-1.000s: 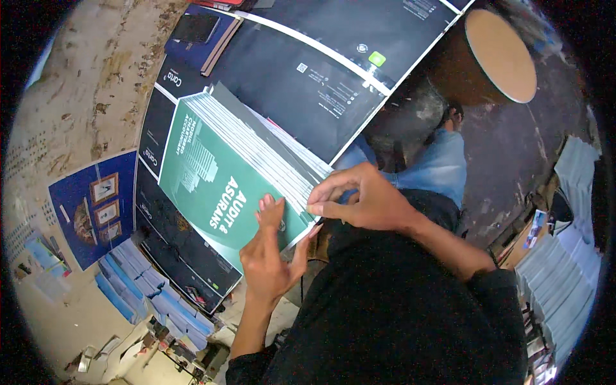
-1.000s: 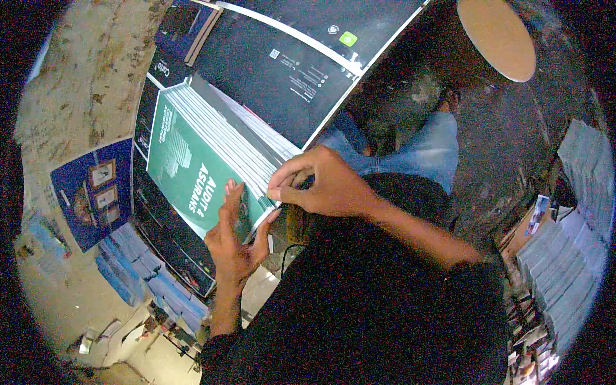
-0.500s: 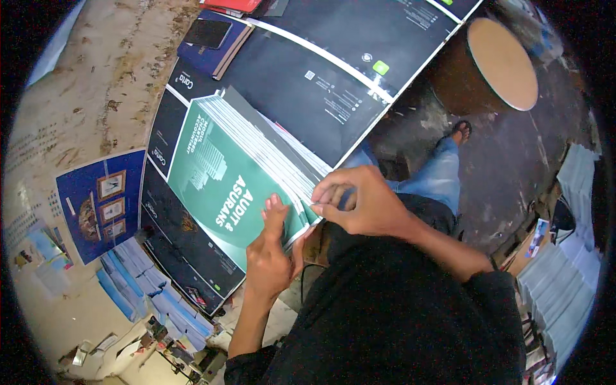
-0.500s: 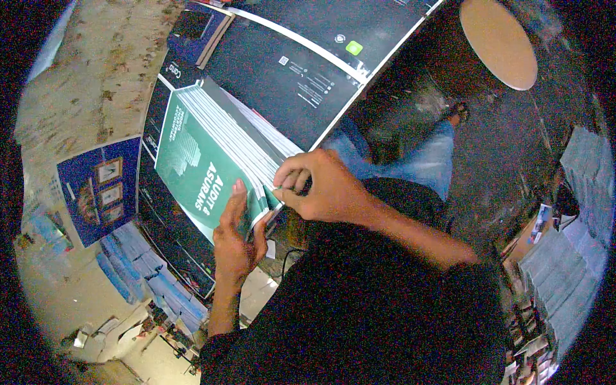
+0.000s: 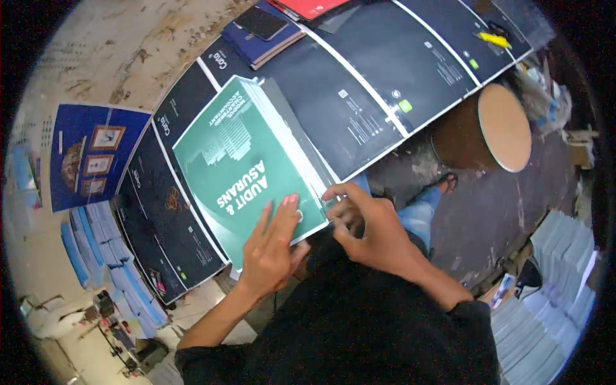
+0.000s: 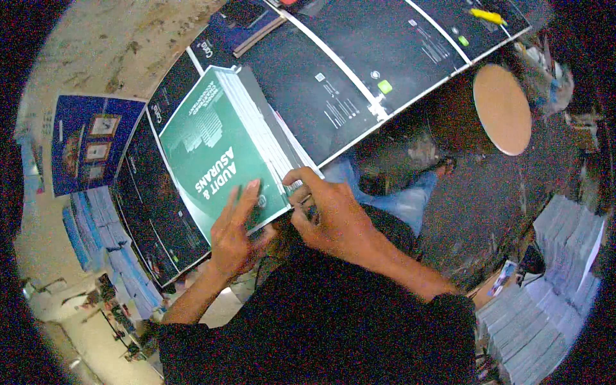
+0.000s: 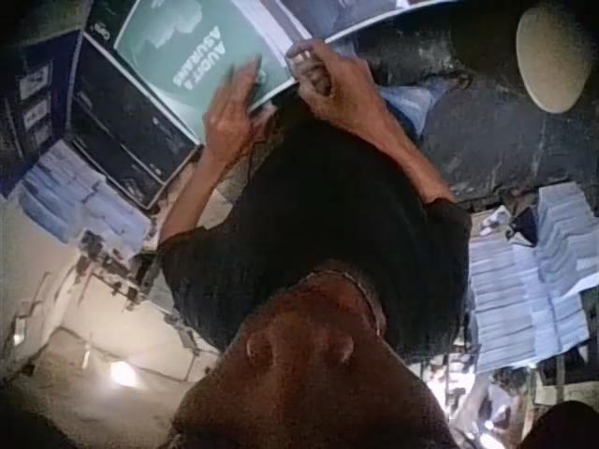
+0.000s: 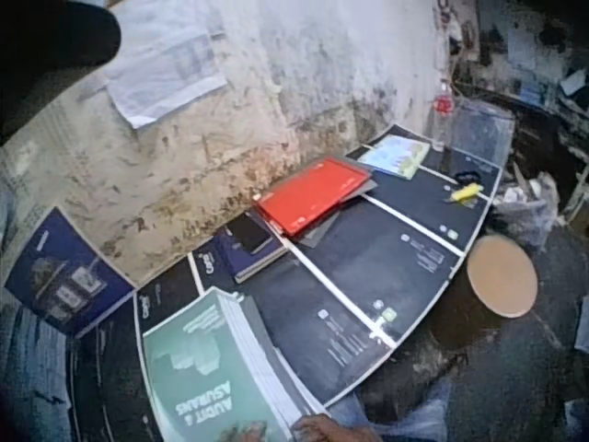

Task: The person carries a stack of booklets to a pile, brings another paper stack to the workbench, and folds and arranges the booklets into stacks by hand.

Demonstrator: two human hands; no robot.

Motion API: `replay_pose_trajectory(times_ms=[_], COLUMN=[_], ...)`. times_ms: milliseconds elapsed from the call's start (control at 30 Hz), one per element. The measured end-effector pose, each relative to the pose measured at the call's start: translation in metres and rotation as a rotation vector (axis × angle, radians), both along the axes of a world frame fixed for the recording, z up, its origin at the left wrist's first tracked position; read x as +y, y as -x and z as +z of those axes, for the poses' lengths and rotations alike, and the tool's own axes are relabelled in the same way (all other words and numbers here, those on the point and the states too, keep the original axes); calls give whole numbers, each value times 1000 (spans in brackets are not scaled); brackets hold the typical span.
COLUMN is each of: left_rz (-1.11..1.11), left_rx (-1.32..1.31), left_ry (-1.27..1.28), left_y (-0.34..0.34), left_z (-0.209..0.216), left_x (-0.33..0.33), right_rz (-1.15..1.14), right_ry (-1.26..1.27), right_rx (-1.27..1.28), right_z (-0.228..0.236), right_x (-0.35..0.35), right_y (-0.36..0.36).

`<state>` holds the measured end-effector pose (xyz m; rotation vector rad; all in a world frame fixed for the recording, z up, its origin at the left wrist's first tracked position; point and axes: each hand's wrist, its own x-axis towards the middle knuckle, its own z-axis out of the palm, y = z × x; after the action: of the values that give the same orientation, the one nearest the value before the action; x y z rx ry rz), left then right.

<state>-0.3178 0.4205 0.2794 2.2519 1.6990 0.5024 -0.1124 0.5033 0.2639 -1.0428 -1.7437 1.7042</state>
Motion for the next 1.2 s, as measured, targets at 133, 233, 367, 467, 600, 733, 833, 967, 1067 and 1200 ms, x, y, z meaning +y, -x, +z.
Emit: replay_pose_trajectory(times_ms=[133,233,367,467,600,733,833,967,1067,1200], left_rz=[266,349,51,33,164,356,278,304,309,300], left_rx=[275,480,755,814,195,-130,184,178,181,173], left_ry=[-115,-377,-522,-576,-399,-80,105,92,72,90], left_y=[42,70,79,60,22,-14,-19,-20,-20,-20], left_z=[-12,5,56,75,14,-40,-34,-34,-35,-34], left_x=[-57,-77,-51,-41,-15,15,25,23,20,18], right_rz=[62,243,213,105,-60,-258,-704,-907,-920,-881], right_ry=[-622,-754,-1044,-1015,-925,-850,-228,-36,54,-1], right_rx=[-289,-135,-542,-375,2,-13,306,296,411,344], right_z=[26,24,-4,-16,-35,-62,-60,-64,-70,-60], right_x=[0,-3,-14,-9,-1,-1,6,27,52,74], right_y=[4,26,69,65,54,37,44,36,22,4])
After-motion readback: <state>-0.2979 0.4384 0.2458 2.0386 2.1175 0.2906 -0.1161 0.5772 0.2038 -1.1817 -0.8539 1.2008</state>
